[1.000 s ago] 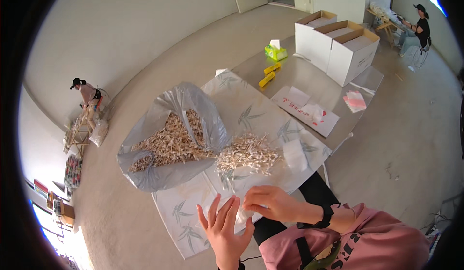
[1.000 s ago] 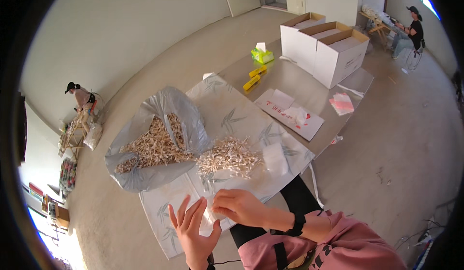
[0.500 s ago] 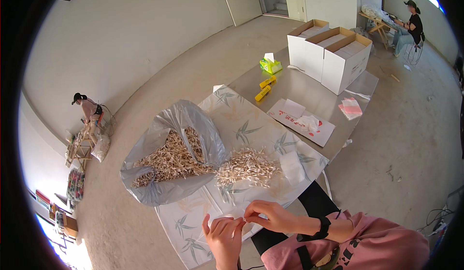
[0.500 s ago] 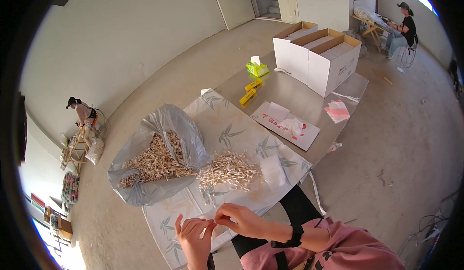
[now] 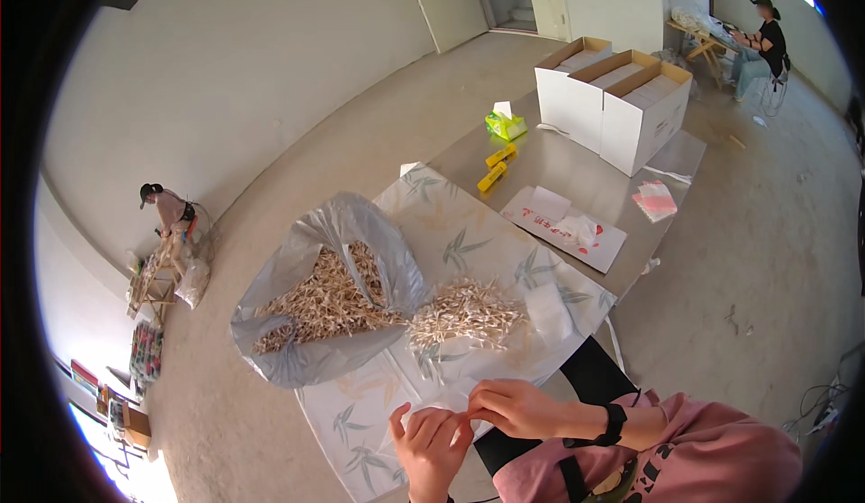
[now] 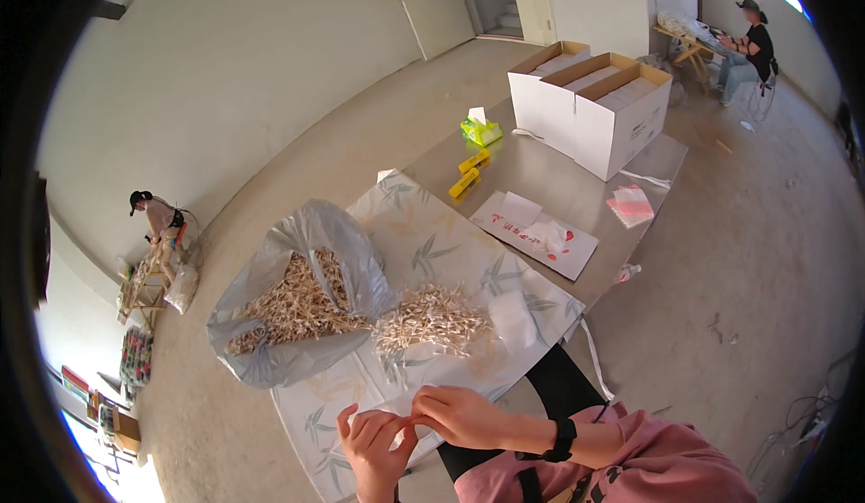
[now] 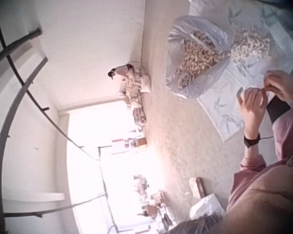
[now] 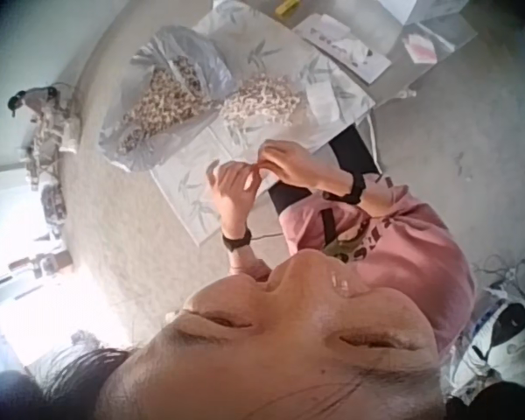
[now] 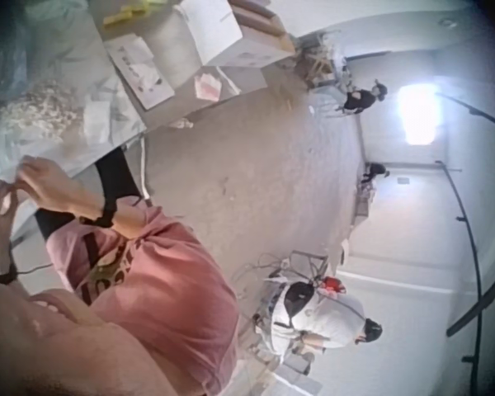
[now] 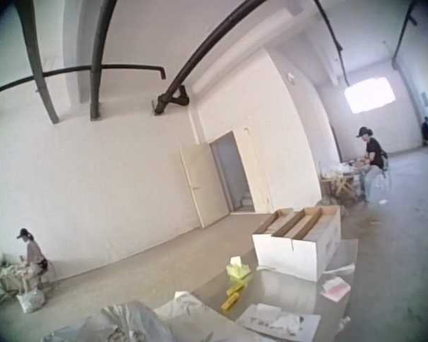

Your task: Gathering cotton swabs from a pile and placing them into a small plastic bag, then organizing them.

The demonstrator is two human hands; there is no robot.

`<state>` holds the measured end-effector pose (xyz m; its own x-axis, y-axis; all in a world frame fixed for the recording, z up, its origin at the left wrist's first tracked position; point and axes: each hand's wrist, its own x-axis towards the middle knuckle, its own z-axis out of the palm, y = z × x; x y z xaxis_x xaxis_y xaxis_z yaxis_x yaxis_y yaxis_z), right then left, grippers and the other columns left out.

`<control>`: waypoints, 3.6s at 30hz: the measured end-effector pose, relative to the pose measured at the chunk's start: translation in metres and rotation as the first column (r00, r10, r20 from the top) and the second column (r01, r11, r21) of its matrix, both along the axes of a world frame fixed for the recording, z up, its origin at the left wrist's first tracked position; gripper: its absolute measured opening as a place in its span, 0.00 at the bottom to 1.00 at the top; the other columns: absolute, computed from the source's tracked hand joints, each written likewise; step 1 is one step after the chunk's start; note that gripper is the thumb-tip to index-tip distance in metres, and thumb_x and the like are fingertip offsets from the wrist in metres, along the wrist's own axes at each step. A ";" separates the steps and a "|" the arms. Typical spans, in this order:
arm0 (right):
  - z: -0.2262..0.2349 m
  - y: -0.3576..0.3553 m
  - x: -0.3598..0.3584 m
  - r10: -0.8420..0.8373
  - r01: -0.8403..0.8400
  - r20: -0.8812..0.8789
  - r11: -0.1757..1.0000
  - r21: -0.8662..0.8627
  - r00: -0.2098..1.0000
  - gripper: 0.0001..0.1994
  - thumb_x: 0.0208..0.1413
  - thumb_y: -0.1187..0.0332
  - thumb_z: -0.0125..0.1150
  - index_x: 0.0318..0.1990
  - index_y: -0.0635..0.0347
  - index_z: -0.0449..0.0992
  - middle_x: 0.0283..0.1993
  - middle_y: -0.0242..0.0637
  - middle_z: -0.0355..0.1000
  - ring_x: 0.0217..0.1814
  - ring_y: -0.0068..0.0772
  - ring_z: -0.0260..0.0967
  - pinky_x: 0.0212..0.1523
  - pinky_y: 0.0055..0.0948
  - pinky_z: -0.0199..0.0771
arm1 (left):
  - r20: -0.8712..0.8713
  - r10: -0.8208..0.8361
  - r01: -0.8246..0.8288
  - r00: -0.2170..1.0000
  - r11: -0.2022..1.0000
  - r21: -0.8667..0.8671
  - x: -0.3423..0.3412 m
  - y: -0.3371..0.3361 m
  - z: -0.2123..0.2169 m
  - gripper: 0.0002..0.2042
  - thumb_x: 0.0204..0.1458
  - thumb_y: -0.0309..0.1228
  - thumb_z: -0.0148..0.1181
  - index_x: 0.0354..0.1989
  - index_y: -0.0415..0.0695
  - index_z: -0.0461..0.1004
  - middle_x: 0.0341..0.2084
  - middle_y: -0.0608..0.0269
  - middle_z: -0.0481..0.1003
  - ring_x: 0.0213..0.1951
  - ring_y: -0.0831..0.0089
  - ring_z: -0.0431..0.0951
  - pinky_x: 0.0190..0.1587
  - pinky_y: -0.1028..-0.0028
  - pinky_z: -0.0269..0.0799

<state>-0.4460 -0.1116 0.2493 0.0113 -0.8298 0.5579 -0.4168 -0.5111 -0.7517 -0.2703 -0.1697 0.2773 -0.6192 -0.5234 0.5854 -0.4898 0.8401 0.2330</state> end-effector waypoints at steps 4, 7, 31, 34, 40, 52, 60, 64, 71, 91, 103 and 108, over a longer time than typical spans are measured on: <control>0.001 0.001 0.001 -0.017 0.016 -0.046 1.000 -0.020 0.999 0.05 0.54 0.75 0.62 0.36 0.61 0.71 0.38 0.37 0.70 0.36 0.46 0.70 0.37 0.38 0.71 | 0.063 -0.006 0.007 0.998 1.000 -0.022 0.004 -0.004 0.006 0.07 0.37 0.26 0.69 0.24 0.51 0.76 0.26 0.76 0.73 0.34 0.77 0.75 0.55 0.61 0.62; 0.007 -0.001 -0.006 -0.023 0.021 -0.071 0.999 -0.024 0.997 0.05 0.53 0.77 0.61 0.36 0.61 0.72 0.37 0.38 0.71 0.37 0.46 0.71 0.38 0.38 0.72 | 0.069 -0.092 0.092 0.993 0.996 0.001 0.003 -0.014 0.006 0.09 0.33 0.25 0.70 0.23 0.51 0.77 0.25 0.74 0.74 0.33 0.74 0.75 0.54 0.62 0.64; 0.005 -0.002 -0.006 -0.095 0.103 -0.059 0.983 0.151 0.994 0.05 0.54 0.78 0.63 0.36 0.65 0.73 0.37 0.43 0.72 0.38 0.41 0.72 0.41 0.31 0.71 | -0.202 0.018 -0.001 0.979 0.996 0.086 0.024 -0.009 -0.024 0.13 0.37 0.25 0.71 0.34 0.49 0.83 0.29 0.72 0.74 0.32 0.71 0.74 0.38 0.69 0.68; 0.012 -0.004 0.001 -0.152 0.156 -0.032 0.966 0.205 0.988 0.06 0.52 0.80 0.64 0.37 0.65 0.75 0.36 0.42 0.72 0.37 0.40 0.72 0.39 0.31 0.72 | -0.202 0.044 -0.026 0.978 0.996 0.089 0.022 -0.010 -0.018 0.12 0.38 0.26 0.71 0.34 0.49 0.83 0.29 0.72 0.74 0.33 0.71 0.74 0.38 0.70 0.68; 0.013 -0.002 0.007 -0.103 0.112 -0.103 0.990 0.084 0.989 0.07 0.49 0.84 0.63 0.35 0.64 0.77 0.34 0.40 0.72 0.34 0.39 0.73 0.34 0.30 0.72 | -0.229 -0.014 0.041 0.973 0.993 0.110 0.012 -0.008 -0.007 0.12 0.39 0.29 0.72 0.35 0.49 0.83 0.29 0.72 0.74 0.35 0.69 0.74 0.39 0.69 0.68; -0.001 -0.003 0.001 -0.072 0.074 -0.152 0.997 0.005 0.986 0.08 0.47 0.79 0.65 0.35 0.59 0.76 0.32 0.35 0.69 0.32 0.42 0.69 0.33 0.36 0.70 | -0.106 -0.058 0.068 0.993 0.994 0.090 0.021 -0.005 -0.010 0.09 0.38 0.24 0.70 0.29 0.48 0.79 0.28 0.70 0.74 0.34 0.69 0.75 0.46 0.66 0.65; -0.001 0.001 -0.008 -0.084 0.086 -0.161 0.996 0.003 0.983 0.06 0.50 0.77 0.66 0.35 0.57 0.76 0.32 0.32 0.70 0.31 0.37 0.70 0.33 0.34 0.70 | 0.024 0.051 -0.053 0.998 0.994 0.092 0.029 -0.009 -0.019 0.08 0.42 0.23 0.69 0.31 0.48 0.79 0.30 0.71 0.74 0.35 0.71 0.75 0.50 0.62 0.64; -0.007 -0.002 -0.015 -0.104 0.110 -0.108 0.993 0.046 0.989 0.06 0.52 0.75 0.66 0.36 0.56 0.76 0.32 0.32 0.70 0.31 0.37 0.69 0.34 0.33 0.70 | 0.060 0.097 -0.096 0.994 0.995 -0.014 0.039 -0.009 -0.015 0.08 0.42 0.23 0.69 0.30 0.47 0.78 0.30 0.70 0.73 0.35 0.69 0.75 0.49 0.62 0.64; 0.003 -0.001 -0.007 0.010 -0.013 -0.122 1.000 -0.020 0.993 0.05 0.54 0.74 0.60 0.38 0.58 0.72 0.33 0.36 0.64 0.32 0.41 0.65 0.35 0.36 0.67 | 0.085 0.157 -0.150 0.984 0.985 -0.081 0.061 -0.001 -0.013 0.04 0.47 0.24 0.63 0.29 0.44 0.73 0.27 0.63 0.71 0.33 0.62 0.71 0.44 0.61 0.64; 0.110 -0.045 -0.306 -0.630 0.596 -0.240 0.776 -0.206 0.738 0.04 0.62 0.73 0.56 0.37 0.63 0.70 0.36 0.32 0.69 0.30 0.23 0.69 0.34 0.24 0.69 | -0.015 0.107 -0.090 0.994 0.891 0.444 0.033 0.079 -0.067 0.06 0.46 0.21 0.66 0.31 0.43 0.75 0.25 0.63 0.75 0.30 0.62 0.74 0.42 0.64 0.66; -0.100 -0.078 -0.416 -0.648 0.760 -0.528 0.650 -0.009 0.548 0.04 0.56 0.77 0.55 0.38 0.61 0.72 0.39 0.46 0.71 0.41 0.53 0.72 0.40 0.42 0.72 | 0.103 0.064 -0.117 0.993 0.740 0.662 0.027 0.122 -0.097 0.04 0.46 0.24 0.64 0.31 0.43 0.76 0.26 0.60 0.77 0.32 0.60 0.76 0.42 0.65 0.69; -0.145 -0.052 -0.368 -0.579 0.802 -0.634 0.587 0.112 0.512 0.09 0.54 0.75 0.58 0.42 0.61 0.73 0.43 0.47 0.72 0.45 0.53 0.71 0.45 0.42 0.72 | 0.114 0.018 -0.093 0.993 0.710 0.698 0.015 0.116 -0.101 0.04 0.47 0.25 0.64 0.31 0.44 0.76 0.26 0.60 0.77 0.33 0.58 0.76 0.41 0.63 0.69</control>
